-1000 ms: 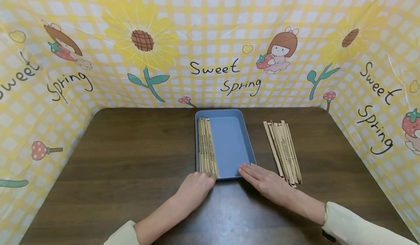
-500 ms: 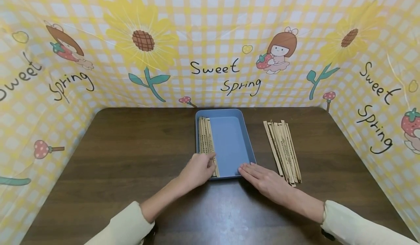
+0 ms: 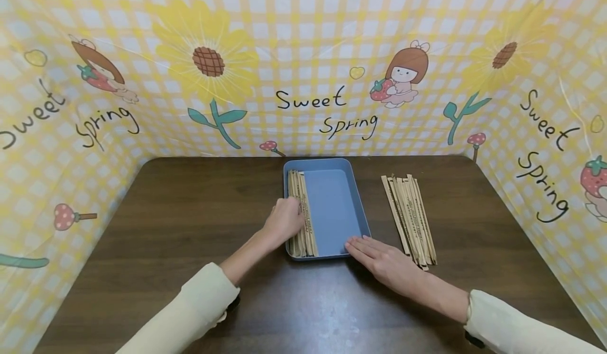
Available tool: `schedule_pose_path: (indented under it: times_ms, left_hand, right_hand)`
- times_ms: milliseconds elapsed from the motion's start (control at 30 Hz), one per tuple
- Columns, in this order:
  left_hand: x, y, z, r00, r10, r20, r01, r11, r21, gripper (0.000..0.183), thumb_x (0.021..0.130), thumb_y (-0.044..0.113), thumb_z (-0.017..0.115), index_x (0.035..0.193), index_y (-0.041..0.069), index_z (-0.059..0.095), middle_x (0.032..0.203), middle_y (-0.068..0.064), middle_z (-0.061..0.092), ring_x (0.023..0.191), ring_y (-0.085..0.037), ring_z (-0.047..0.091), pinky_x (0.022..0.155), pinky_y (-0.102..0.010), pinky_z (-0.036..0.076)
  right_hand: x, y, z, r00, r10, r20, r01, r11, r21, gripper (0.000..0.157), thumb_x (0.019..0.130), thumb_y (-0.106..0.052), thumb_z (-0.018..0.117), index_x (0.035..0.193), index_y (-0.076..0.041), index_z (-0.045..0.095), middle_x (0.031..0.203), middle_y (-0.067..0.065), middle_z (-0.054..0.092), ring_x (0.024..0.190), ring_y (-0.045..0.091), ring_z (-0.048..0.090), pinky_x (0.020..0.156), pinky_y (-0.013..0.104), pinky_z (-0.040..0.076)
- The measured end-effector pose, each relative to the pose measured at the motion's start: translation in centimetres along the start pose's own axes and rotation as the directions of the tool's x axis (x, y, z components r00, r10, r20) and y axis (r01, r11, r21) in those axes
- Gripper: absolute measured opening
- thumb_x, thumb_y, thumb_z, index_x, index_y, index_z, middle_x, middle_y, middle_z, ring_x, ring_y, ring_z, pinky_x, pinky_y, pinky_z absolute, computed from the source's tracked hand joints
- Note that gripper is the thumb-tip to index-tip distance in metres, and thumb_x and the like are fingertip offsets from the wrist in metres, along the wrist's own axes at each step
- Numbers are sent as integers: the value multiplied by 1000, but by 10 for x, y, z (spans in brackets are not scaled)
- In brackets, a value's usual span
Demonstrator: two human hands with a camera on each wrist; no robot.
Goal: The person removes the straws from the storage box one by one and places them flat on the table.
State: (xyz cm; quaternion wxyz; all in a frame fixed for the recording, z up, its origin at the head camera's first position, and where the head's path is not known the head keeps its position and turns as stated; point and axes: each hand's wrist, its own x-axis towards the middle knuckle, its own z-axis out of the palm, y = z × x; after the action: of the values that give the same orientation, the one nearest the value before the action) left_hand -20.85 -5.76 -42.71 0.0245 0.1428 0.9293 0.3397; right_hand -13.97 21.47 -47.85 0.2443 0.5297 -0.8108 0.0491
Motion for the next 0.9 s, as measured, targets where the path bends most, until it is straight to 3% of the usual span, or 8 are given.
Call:
schedule_pose_path:
  times_ms: [333, 500, 900]
  left_hand:
    - [23, -10, -1, 996, -71, 50, 77, 991, -113, 45, 88, -7, 46, 55, 17, 27, 48, 4, 23, 43, -10, 22, 44, -24, 24]
    - [30, -7, -1, 994, -103, 42, 107, 989, -99, 44, 86, -7, 48, 56, 16, 26, 52, 4, 20, 48, -10, 17, 47, -25, 22]
    - [42, 1, 8, 997, -76, 26, 77, 997, -31, 51, 84, -5, 57, 49, 17, 27, 48, 9, 14, 47, -8, 12, 44, -23, 16]
  right_hand:
    - [0, 1, 1, 1000, 11, -2, -11, 1000, 21, 53, 109, -8, 15, 126, 10, 62, 124, 23, 65, 114, 31, 64, 96, 41, 51]
    - [-1, 0, 1, 1000, 15, -17, -15, 999, 38, 52, 108, -8, 17, 125, 10, 62, 124, 22, 65, 114, 30, 64, 95, 41, 52]
    - [1, -1, 2, 999, 25, -29, -24, 999, 47, 52, 109, -9, 17, 125, 10, 62, 124, 22, 65, 114, 30, 64, 95, 42, 52]
